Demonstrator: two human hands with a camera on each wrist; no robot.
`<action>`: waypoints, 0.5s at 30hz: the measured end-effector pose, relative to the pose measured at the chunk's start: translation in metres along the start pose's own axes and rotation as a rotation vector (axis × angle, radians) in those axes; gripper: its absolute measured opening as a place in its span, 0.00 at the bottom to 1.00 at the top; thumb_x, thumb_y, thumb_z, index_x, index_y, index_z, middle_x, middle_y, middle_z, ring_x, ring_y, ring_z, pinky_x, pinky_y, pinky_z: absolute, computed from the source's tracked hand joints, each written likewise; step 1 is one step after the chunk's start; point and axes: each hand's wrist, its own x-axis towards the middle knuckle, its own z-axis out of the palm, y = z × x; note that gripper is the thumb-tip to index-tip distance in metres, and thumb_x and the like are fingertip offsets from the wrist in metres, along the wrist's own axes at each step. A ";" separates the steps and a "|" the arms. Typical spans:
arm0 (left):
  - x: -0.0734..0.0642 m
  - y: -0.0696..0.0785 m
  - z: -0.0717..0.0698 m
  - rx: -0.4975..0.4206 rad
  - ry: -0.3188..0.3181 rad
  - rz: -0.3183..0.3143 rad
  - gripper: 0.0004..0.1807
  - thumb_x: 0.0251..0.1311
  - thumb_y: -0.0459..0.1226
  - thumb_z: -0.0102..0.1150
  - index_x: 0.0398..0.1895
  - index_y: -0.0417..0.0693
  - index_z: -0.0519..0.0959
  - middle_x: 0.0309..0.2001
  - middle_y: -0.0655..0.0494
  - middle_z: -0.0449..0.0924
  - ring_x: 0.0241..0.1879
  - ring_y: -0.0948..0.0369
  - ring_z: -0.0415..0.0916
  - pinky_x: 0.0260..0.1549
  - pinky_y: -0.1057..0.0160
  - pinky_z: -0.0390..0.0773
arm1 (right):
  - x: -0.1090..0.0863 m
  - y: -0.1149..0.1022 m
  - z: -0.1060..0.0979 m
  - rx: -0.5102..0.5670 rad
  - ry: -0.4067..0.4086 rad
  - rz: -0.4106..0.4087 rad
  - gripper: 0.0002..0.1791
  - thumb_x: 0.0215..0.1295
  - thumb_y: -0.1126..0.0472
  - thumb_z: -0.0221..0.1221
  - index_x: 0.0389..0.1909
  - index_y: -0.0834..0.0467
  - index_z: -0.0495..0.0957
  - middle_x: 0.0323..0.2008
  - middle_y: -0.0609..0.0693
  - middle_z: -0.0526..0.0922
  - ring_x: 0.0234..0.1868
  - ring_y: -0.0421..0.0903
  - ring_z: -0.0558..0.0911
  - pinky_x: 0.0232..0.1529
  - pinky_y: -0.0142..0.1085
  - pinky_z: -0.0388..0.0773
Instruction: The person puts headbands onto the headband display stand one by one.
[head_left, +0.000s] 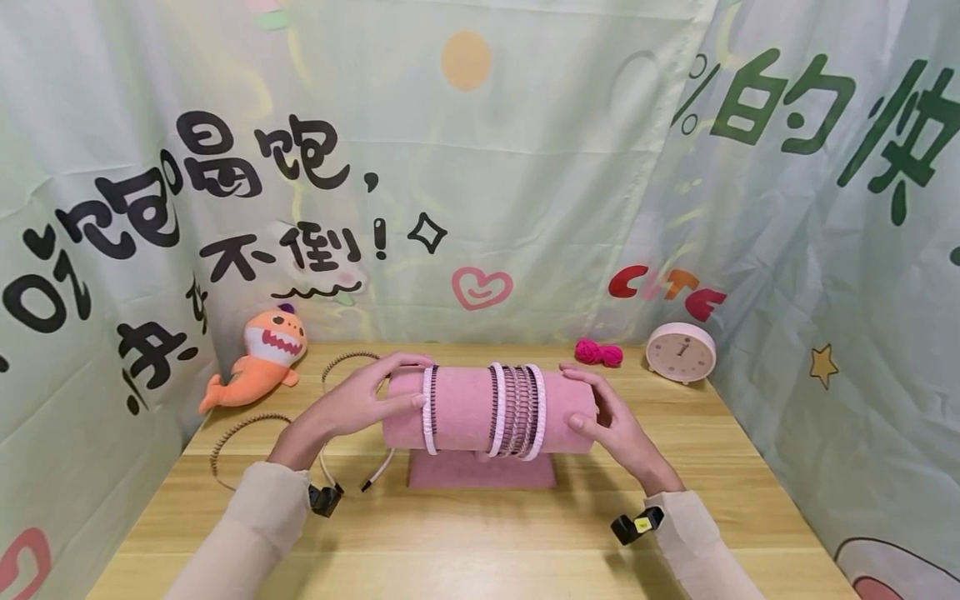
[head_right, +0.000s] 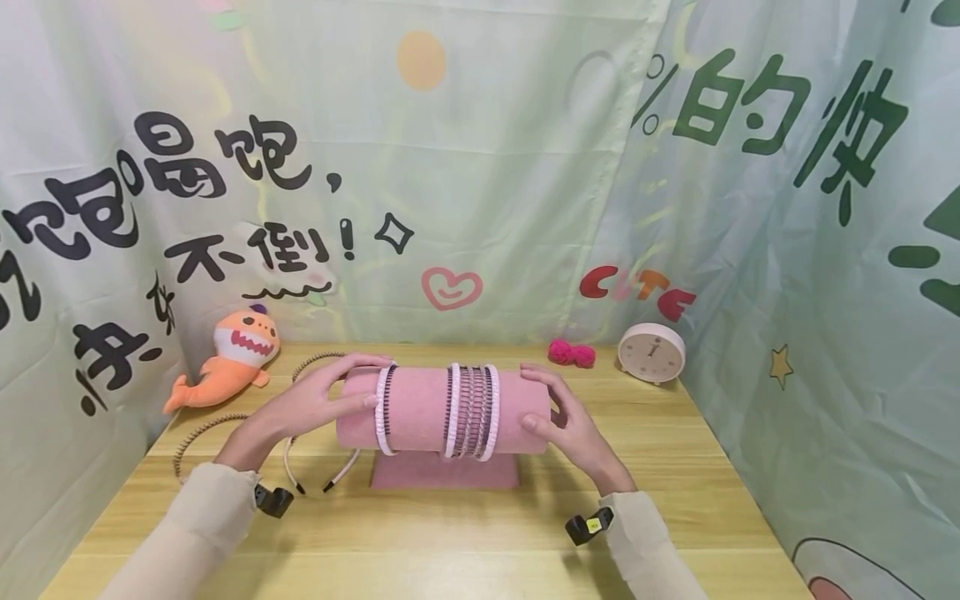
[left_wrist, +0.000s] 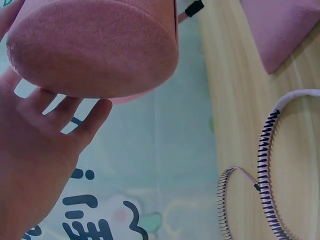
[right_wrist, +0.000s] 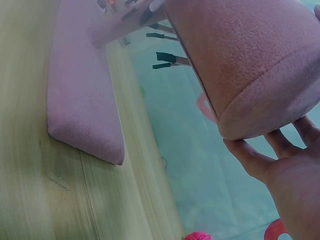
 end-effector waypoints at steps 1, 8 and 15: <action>0.001 0.001 0.000 0.005 -0.002 0.003 0.30 0.72 0.55 0.70 0.75 0.68 0.75 0.73 0.63 0.77 0.75 0.52 0.73 0.74 0.35 0.71 | 0.000 0.000 0.000 0.001 0.000 0.000 0.34 0.75 0.74 0.60 0.79 0.60 0.66 0.83 0.58 0.63 0.75 0.35 0.72 0.66 0.28 0.76; 0.012 0.005 0.001 0.081 -0.028 0.053 0.29 0.73 0.54 0.68 0.74 0.66 0.75 0.73 0.63 0.77 0.76 0.53 0.71 0.77 0.35 0.67 | 0.000 0.001 0.000 0.008 0.001 0.000 0.34 0.75 0.74 0.60 0.79 0.59 0.66 0.83 0.56 0.64 0.75 0.35 0.72 0.66 0.28 0.77; 0.021 0.013 0.001 0.150 -0.087 0.079 0.26 0.74 0.55 0.66 0.72 0.70 0.76 0.72 0.64 0.78 0.74 0.55 0.73 0.76 0.38 0.70 | 0.000 0.002 0.000 0.007 0.004 -0.007 0.34 0.75 0.74 0.60 0.79 0.60 0.66 0.83 0.58 0.63 0.75 0.35 0.72 0.67 0.28 0.76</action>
